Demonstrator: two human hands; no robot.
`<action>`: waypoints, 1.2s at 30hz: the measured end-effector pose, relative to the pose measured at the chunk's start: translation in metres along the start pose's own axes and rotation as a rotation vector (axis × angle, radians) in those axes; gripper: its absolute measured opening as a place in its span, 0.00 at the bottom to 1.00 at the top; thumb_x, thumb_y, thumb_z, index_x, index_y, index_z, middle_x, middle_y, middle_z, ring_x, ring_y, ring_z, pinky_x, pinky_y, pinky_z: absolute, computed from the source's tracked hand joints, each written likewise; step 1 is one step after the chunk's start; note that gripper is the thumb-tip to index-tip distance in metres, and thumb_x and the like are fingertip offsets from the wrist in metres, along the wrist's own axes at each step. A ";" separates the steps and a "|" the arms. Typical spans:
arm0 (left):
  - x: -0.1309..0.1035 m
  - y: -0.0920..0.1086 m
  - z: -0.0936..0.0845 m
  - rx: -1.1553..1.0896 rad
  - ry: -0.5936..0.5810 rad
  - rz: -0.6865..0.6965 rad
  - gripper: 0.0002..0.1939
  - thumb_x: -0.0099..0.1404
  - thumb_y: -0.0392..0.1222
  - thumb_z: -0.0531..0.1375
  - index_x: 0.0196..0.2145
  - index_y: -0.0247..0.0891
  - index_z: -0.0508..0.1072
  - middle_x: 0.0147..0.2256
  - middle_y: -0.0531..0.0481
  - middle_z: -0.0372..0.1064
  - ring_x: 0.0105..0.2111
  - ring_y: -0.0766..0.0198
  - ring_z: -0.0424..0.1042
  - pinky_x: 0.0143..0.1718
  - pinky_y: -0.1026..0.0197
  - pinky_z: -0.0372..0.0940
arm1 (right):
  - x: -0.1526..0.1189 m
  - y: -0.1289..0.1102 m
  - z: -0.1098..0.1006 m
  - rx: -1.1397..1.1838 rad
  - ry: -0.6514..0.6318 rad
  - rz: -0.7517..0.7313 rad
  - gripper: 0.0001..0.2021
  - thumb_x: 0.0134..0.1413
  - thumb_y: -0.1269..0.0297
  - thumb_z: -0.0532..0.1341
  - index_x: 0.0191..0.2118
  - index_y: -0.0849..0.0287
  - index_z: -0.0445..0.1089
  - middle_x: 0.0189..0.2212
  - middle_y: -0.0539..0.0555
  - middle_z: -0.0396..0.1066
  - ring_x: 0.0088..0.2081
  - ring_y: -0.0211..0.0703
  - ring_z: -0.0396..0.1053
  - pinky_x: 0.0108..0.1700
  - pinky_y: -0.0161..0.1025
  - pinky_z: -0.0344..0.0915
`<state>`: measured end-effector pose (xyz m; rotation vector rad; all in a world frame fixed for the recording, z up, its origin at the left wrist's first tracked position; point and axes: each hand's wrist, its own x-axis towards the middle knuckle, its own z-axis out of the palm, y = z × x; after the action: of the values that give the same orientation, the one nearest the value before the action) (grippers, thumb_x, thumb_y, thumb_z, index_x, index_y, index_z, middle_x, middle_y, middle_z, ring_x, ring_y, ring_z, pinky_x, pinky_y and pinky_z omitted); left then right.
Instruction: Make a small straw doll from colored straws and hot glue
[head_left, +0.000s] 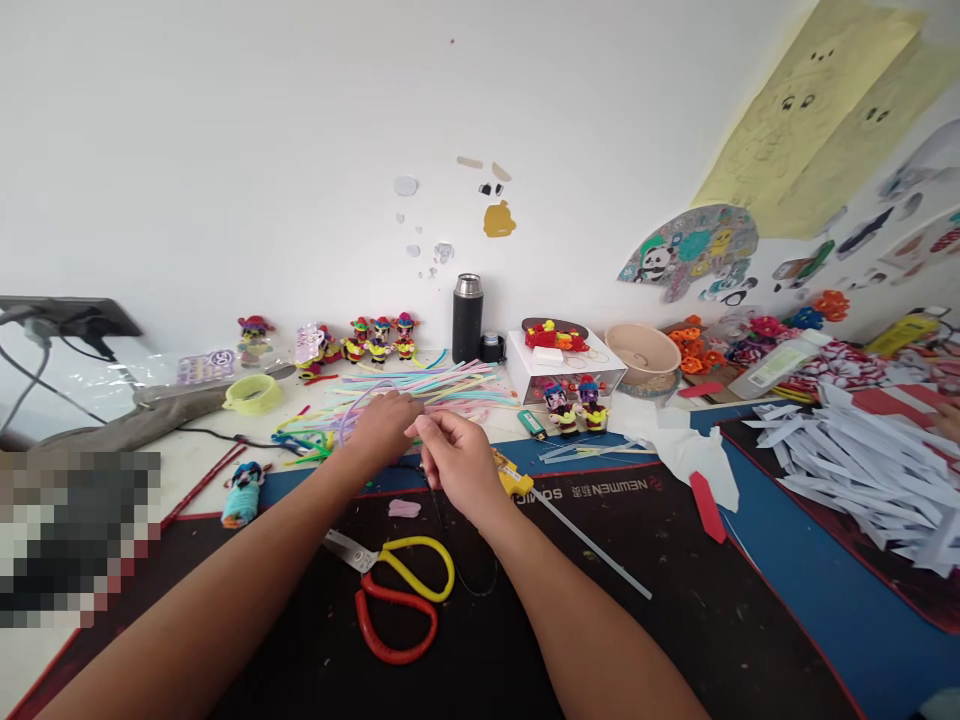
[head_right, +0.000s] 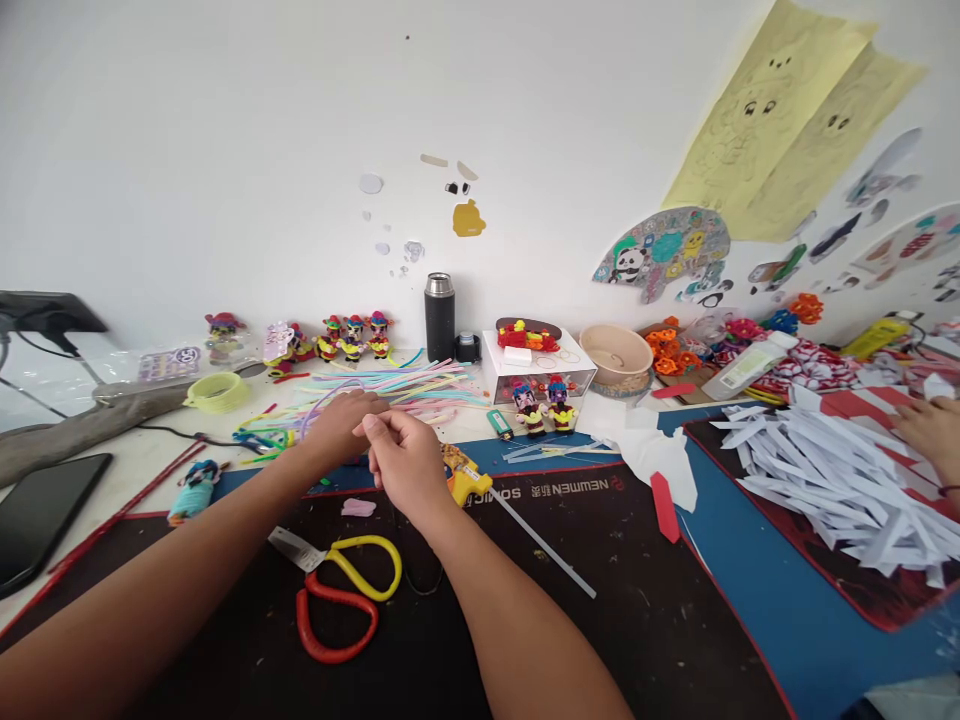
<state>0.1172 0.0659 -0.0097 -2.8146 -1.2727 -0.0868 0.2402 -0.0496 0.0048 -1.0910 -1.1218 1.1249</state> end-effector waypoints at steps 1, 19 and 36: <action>0.001 0.001 0.000 -0.002 -0.004 0.002 0.11 0.69 0.38 0.55 0.39 0.38 0.79 0.43 0.37 0.80 0.46 0.46 0.76 0.47 0.51 0.64 | -0.001 0.000 0.001 -0.007 -0.013 0.006 0.19 0.65 0.47 0.61 0.38 0.60 0.76 0.17 0.43 0.62 0.15 0.32 0.59 0.19 0.31 0.55; 0.024 -0.033 -0.009 -0.328 0.111 -0.173 0.12 0.65 0.44 0.57 0.35 0.44 0.82 0.39 0.43 0.84 0.40 0.49 0.80 0.41 0.56 0.69 | -0.009 0.005 0.008 -0.297 -0.078 -0.059 0.15 0.69 0.53 0.60 0.34 0.55 0.75 0.20 0.47 0.67 0.24 0.38 0.64 0.27 0.34 0.56; -0.042 -0.003 -0.084 -0.648 0.779 -0.225 0.11 0.66 0.51 0.63 0.39 0.44 0.80 0.38 0.51 0.80 0.39 0.57 0.76 0.47 0.55 0.70 | -0.006 0.012 0.008 -0.124 -0.076 0.016 0.14 0.68 0.50 0.61 0.39 0.56 0.74 0.20 0.45 0.66 0.19 0.34 0.61 0.23 0.33 0.57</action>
<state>0.0846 0.0306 0.0708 -2.5153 -1.4786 -1.6686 0.2304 -0.0538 -0.0068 -1.1626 -1.2577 1.1295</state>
